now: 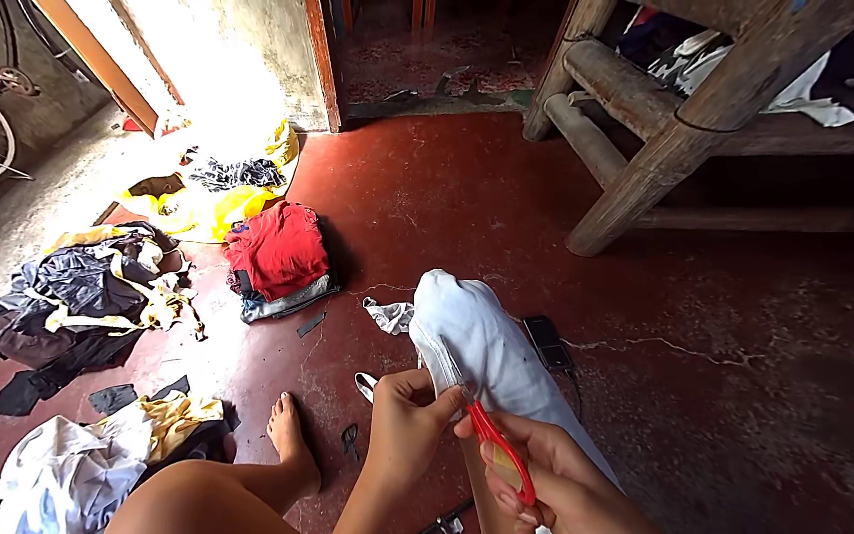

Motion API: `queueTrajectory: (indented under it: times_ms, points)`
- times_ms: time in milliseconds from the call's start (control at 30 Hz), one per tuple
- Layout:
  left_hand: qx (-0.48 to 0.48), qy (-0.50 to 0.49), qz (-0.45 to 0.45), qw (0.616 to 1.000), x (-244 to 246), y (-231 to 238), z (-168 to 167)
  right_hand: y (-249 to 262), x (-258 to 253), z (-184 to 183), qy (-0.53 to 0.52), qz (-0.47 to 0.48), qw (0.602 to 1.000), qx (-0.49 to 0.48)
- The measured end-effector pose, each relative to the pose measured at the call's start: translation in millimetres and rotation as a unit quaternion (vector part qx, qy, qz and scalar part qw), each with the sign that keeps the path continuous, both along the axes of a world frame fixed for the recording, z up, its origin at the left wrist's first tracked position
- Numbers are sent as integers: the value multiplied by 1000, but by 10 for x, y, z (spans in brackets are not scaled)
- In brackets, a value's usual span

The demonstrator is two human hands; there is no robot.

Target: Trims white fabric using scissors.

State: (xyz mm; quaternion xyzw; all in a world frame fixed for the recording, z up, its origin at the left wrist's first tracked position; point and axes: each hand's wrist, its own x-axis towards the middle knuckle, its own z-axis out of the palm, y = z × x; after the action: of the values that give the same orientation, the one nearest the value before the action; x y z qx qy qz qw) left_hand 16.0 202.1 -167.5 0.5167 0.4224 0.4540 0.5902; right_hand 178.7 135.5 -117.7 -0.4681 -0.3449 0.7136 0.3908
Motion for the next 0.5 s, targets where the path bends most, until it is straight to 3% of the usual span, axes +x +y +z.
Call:
queueTrajectory:
  times_ms: [500]
  points:
    - [61,61,59,995,-65,79,59,-14,13,17,-20,19,999,16]
